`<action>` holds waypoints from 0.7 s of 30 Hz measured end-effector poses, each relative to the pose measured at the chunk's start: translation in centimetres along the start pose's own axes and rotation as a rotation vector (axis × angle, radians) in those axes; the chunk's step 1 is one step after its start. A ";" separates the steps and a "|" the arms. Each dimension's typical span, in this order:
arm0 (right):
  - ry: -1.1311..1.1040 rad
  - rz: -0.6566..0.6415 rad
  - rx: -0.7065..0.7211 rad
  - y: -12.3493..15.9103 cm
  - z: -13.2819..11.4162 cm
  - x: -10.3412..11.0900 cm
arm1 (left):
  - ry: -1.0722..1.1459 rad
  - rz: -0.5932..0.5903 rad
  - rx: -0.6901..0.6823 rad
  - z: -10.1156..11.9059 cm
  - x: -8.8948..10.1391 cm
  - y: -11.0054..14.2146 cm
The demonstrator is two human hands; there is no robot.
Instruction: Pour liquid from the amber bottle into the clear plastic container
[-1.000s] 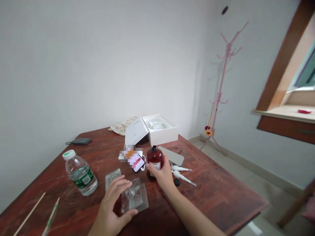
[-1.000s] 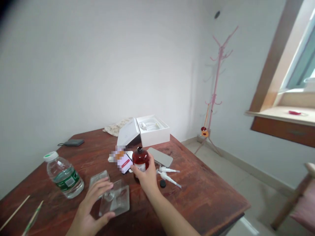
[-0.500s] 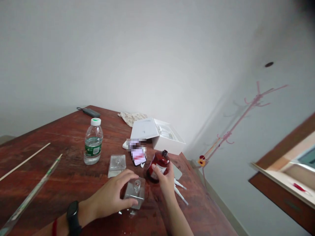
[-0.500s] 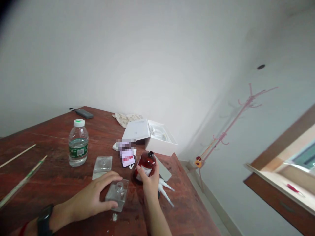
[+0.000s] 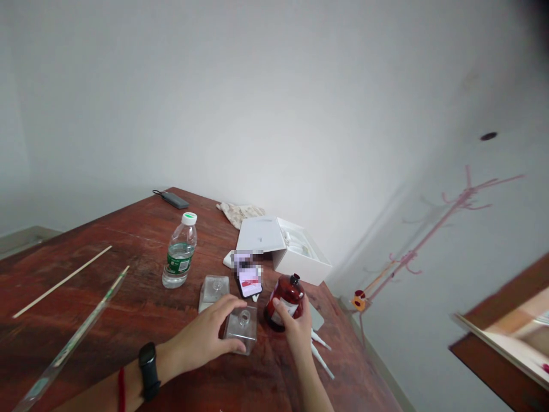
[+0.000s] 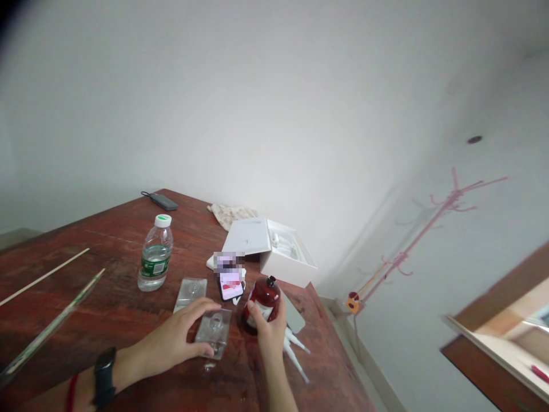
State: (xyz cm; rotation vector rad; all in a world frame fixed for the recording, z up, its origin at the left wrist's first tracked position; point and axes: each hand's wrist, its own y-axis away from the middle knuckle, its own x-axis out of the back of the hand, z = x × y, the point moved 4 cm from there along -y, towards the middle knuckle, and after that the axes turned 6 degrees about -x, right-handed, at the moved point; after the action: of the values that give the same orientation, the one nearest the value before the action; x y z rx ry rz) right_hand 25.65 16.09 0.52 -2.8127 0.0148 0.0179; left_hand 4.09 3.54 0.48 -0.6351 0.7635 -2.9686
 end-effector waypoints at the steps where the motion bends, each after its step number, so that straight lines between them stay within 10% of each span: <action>1: -0.001 0.000 0.000 0.0 0.0 0.0 | -0.002 0.006 0.000 0.0 0.0 0.0; 21: 0.018 0.011 0.036 0.8 -1.4 -0.3 | -0.086 0.001 -0.033 -0.6 -0.8 0.5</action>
State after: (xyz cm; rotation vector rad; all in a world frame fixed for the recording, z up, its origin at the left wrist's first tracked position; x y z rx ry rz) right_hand 25.33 14.87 1.63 -2.7766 0.0344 -0.0054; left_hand 4.51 3.42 -0.54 -0.7585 0.8076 -2.9117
